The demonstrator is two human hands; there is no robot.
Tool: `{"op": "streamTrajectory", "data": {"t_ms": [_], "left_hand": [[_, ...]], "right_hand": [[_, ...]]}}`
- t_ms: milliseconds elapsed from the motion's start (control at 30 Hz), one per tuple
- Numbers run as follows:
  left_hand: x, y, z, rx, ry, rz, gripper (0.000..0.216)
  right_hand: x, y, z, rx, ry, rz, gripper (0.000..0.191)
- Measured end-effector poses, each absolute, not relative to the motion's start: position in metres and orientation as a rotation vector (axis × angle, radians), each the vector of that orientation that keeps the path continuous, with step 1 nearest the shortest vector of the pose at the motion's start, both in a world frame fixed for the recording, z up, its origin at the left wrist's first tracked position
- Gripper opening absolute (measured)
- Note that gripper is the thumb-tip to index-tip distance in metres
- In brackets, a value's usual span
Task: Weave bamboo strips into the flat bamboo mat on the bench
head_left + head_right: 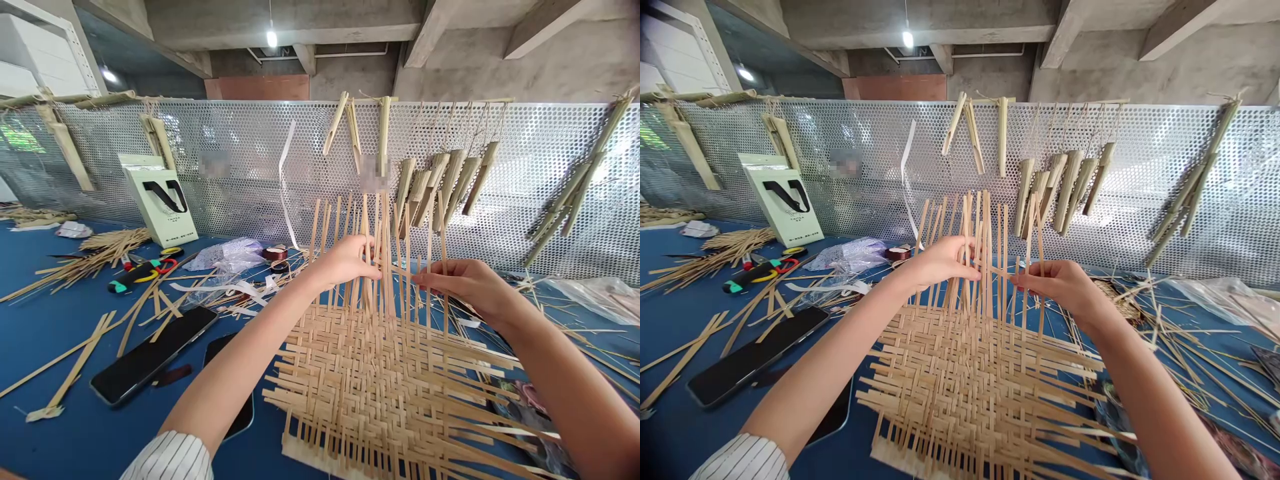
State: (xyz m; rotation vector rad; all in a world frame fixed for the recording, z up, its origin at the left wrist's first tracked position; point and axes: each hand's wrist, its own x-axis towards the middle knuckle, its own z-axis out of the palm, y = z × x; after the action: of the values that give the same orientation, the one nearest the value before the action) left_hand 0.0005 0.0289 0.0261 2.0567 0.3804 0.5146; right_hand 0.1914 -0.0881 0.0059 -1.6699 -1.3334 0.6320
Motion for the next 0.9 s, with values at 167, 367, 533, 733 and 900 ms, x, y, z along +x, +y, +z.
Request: {"op": "streamTrajectory", "data": {"t_ms": [167, 367, 533, 733, 900], "left_hand": [[0.0, 0.026, 0.027, 2.089, 0.433, 0.535, 0.042], [-0.004, 0.022, 0.029, 2.247, 0.487, 0.663, 0.036], [-0.006, 0.016, 0.03, 2.333, 0.544, 0.705, 0.021], [-0.004, 0.018, 0.03, 2.383, 0.582, 0.722, 0.029], [-0.003, 0.022, 0.026, 2.352, 0.548, 0.749, 0.028]], "right_hand": [[0.19, -0.09, 0.006, -1.652, -1.358, 0.663, 0.029], [0.19, -0.09, 0.006, -1.665, -1.324, 0.642, 0.026], [0.187, -0.089, 0.008, -1.676, -1.305, 0.643, 0.026], [0.184, -0.089, 0.008, -1.68, -1.264, 0.655, 0.027], [0.189, -0.087, 0.005, -1.674, -1.29, 0.656, 0.026]]}}
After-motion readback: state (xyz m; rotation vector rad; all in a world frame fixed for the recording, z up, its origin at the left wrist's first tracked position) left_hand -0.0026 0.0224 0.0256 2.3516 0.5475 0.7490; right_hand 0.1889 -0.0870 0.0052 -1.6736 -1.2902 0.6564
